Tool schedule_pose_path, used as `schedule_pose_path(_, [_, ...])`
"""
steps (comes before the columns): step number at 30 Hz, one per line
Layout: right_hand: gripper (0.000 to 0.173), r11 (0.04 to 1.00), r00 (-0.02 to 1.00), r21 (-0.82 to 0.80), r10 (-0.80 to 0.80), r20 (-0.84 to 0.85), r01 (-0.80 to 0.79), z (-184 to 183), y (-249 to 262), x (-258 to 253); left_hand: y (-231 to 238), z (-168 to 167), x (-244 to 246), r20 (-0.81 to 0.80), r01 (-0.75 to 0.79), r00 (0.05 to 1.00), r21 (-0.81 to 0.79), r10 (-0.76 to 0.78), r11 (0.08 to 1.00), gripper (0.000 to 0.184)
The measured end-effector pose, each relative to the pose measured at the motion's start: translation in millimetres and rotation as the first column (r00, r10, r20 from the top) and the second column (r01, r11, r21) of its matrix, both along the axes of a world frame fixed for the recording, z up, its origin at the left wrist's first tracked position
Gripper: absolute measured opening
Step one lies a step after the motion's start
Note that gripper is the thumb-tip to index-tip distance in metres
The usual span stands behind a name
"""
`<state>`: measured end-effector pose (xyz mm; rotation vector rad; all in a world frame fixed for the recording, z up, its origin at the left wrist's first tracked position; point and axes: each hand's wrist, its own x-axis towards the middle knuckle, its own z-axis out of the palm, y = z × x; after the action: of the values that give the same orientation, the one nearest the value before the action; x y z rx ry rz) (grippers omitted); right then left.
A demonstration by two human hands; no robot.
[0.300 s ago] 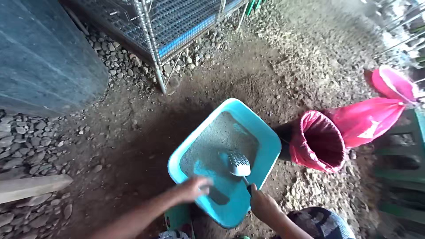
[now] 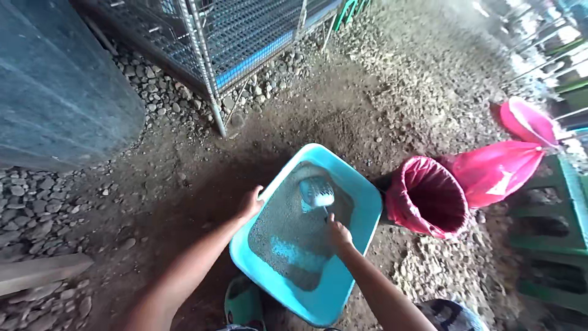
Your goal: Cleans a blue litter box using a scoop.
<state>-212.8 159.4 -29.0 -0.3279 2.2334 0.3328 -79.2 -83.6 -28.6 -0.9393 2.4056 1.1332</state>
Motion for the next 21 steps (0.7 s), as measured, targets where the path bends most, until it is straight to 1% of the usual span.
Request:
schedule_pose_path(1, [0.06, 1.0, 1.0, -0.013, 0.018, 0.009, -0.018, 0, -7, 1, 5, -29, 12, -0.124, -0.128, 0.983, 0.047, 0.133, 0.991, 0.043])
schedule_pose_path(2, [0.06, 0.999, 0.999, -0.015, 0.045, 0.031, -0.044, 5, -9, 11, 8, -40, 22, -0.099, -0.225, 0.966, 0.142, 0.24, 0.964, 0.048])
schedule_pose_path(3, [0.063, 0.997, 0.996, -0.012, 0.07, 0.059, -0.07, 11, -3, 28, 16, -46, 33, -0.058, -0.34, 0.932, 0.206, 0.358, 0.918, 0.051])
schedule_pose_path(5, [0.067, 0.992, 0.984, 0.038, 0.11, 0.14, -0.116, 26, 23, 72, 49, -50, 55, -0.004, -0.54, 0.83, 0.244, 0.558, 0.805, 0.055])
schedule_pose_path(6, [0.068, 0.987, 0.977, 0.085, 0.121, 0.178, -0.137, 33, 35, 89, 69, -51, 65, 0.024, -0.605, 0.783, 0.262, 0.622, 0.752, 0.059])
schedule_pose_path(7, [0.066, 0.977, 0.97, 0.137, 0.135, 0.2, -0.164, 37, 40, 97, 87, -50, 73, 0.066, -0.639, 0.757, 0.282, 0.65, 0.716, 0.064])
schedule_pose_path(8, [0.066, 0.969, 0.966, 0.162, 0.149, 0.211, -0.185, 38, 39, 94, 102, -46, 78, 0.118, -0.636, 0.765, 0.294, 0.633, 0.713, 0.07])
schedule_pose_path(10, [0.062, 0.974, 0.97, 0.139, 0.153, 0.19, -0.181, 32, 19, 68, 123, -36, 83, 0.197, -0.552, 0.834, 0.308, 0.516, 0.775, 0.08])
schedule_pose_path(12, [0.055, 0.99, 0.983, 0.078, 0.105, 0.148, -0.118, 31, -16, 32, 134, -37, 88, 0.196, -0.451, 0.893, 0.345, 0.406, 0.823, 0.085])
schedule_pose_path(13, [0.054, 0.994, 0.987, 0.057, 0.089, 0.136, -0.097, 31, -29, 17, 135, -41, 90, 0.196, -0.416, 0.909, 0.376, 0.368, 0.828, 0.085])
schedule_pose_path(14, [0.055, 0.996, 0.988, 0.024, 0.076, 0.135, -0.08, 31, -32, 5, 131, -46, 91, 0.182, -0.404, 0.915, 0.421, 0.361, 0.812, 0.085])
schedule_pose_path(15, [0.059, 0.999, 0.988, -0.042, 0.041, 0.15, -0.035, 30, -26, -4, 124, -50, 91, 0.166, -0.416, 0.908, 0.458, 0.384, 0.786, 0.085])
schedule_pose_path(16, [0.06, 0.989, 0.984, -0.136, -0.032, 0.173, 0.056, 26, -11, -8, 114, -52, 90, 0.14, -0.444, 0.89, 0.49, 0.435, 0.75, 0.088])
schedule_pose_path(17, [0.059, 0.954, 0.971, -0.238, -0.136, 0.197, 0.182, 21, 7, -9, 102, -51, 86, 0.105, -0.474, 0.862, 0.514, 0.496, 0.715, 0.09])
schedule_pose_path(18, [0.058, 0.898, 0.943, -0.314, -0.248, 0.222, 0.309, 17, 20, -8, 90, -47, 78, 0.069, -0.485, 0.839, 0.542, 0.54, 0.686, 0.093])
schedule_pose_path(20, [0.053, 0.732, 0.85, -0.434, -0.467, 0.243, 0.526, 10, 28, -3, 74, -36, 65, 0.053, -0.478, 0.834, 0.568, 0.549, 0.671, 0.096])
schedule_pose_path(21, [0.05, 0.629, 0.785, -0.48, -0.559, 0.266, 0.611, 6, 19, -3, 68, -33, 58, 0.069, -0.46, 0.85, 0.578, 0.522, 0.674, 0.094])
